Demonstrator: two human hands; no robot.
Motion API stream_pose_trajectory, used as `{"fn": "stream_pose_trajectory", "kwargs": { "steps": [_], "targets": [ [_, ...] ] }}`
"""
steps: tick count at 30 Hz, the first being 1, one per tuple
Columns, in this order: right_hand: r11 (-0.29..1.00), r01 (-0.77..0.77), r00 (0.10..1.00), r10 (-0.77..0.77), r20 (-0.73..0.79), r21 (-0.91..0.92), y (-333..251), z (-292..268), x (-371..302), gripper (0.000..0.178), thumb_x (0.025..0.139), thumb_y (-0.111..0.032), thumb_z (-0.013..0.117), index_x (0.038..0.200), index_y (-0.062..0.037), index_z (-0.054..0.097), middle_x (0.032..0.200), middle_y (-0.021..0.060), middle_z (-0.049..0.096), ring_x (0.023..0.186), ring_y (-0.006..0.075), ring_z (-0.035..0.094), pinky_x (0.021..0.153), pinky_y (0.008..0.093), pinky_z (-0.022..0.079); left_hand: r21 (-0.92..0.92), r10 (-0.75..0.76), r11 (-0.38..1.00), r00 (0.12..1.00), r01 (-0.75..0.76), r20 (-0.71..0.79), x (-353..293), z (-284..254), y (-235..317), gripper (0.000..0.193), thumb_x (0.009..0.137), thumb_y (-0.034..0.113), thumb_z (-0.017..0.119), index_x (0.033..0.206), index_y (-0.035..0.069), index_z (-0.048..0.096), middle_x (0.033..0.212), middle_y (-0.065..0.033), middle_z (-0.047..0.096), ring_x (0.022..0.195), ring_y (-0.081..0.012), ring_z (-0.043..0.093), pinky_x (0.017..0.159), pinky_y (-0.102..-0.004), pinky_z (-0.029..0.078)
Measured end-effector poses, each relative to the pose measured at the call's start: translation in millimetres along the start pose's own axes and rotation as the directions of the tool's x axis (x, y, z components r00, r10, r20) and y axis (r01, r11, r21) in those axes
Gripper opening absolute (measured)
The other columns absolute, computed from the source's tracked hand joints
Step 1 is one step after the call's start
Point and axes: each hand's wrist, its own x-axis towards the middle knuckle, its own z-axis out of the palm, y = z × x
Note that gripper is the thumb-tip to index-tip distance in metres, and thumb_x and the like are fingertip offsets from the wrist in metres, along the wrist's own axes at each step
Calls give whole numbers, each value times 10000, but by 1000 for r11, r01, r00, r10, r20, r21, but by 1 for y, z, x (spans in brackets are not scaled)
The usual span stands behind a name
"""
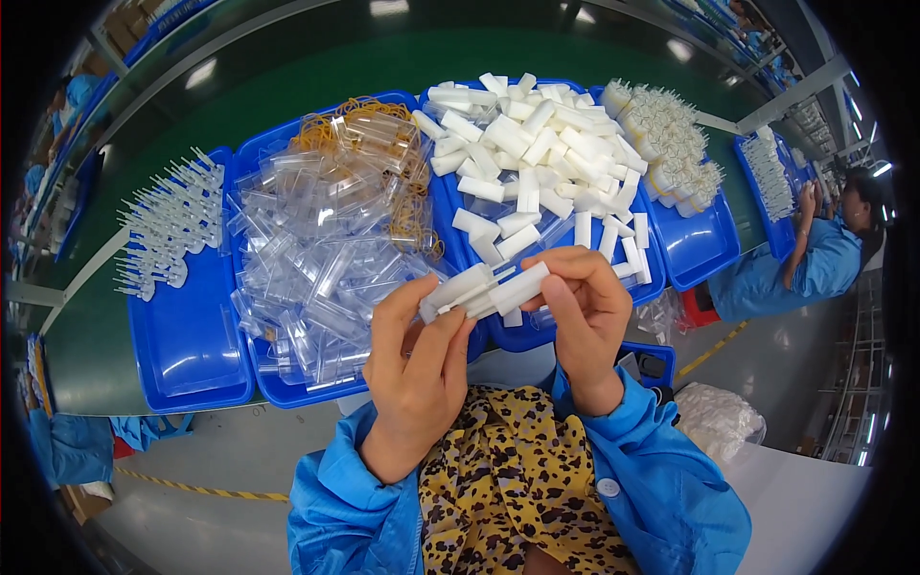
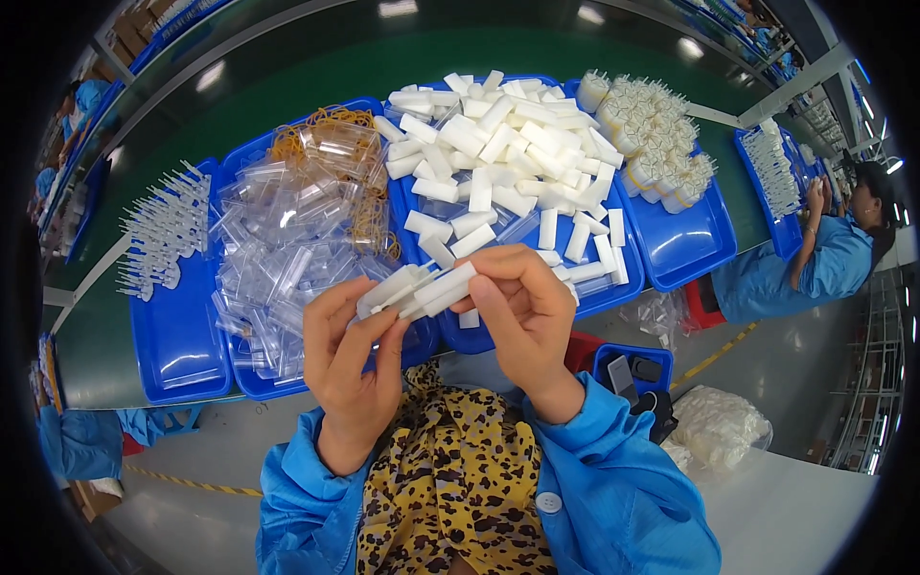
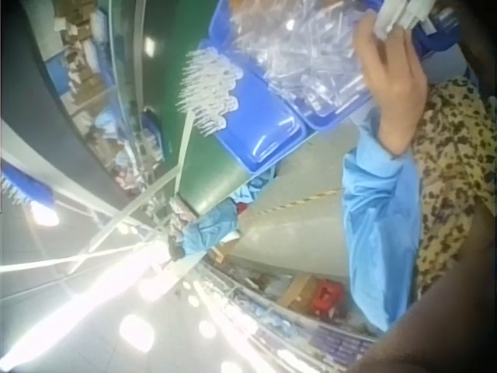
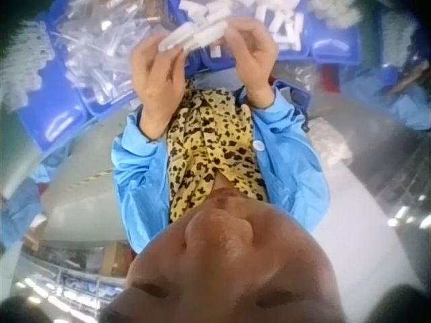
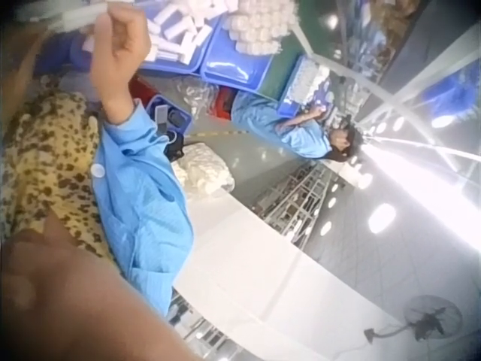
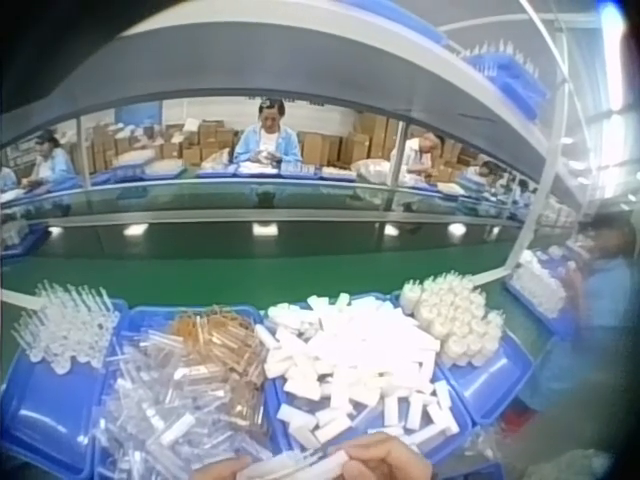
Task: The person assembles cylindrical components by sliding white foam cylinders and plastic stems into clear plastic sleeves, grouping them into bundles, and securing each bundle with a rubber band by hand.
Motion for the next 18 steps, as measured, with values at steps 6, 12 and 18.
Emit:
{"fn": "stream_pose_trajectory", "kwargs": {
  "steps": [6, 12, 18],
  "targets": [
    [909, 203, 979, -177, 105, -364, 3, 0, 4, 172, 800, 77, 659, 967, 39, 662, 1012, 163, 651, 910, 223, 638, 764, 284, 494, -65, -59, 996, 997, 62, 50, 0, -3, 5, 155, 771, -74, 698, 915, -39, 652, 1165, -188, 538, 922, -304, 663, 747, -334, 557],
    [989, 55, 996, -44, 77, -140, -2, -5, 4, 199, 791, 87, 657, 983, 36, 639, 1002, 137, 627, 843, 171, 605, 734, 264, 474, -110, -94, 988, 983, 112, 158, 2, -8, 1, 163, 776, -107, 663, 929, -52, 647, 1199, -197, 517, 979, -317, 653, 758, -339, 548],
    [986, 80, 994, -68, 86, -149, 1, -5, 2, 209, 771, 75, 685, 965, 15, 638, 988, 118, 616, 810, 141, 579, 691, 242, 457, -116, -26, 992, 991, 41, 130, 0, -8, 1, 189, 760, -79, 699, 938, -42, 647, 1158, -182, 542, 935, -326, 668, 698, -340, 569]
  ]
}}
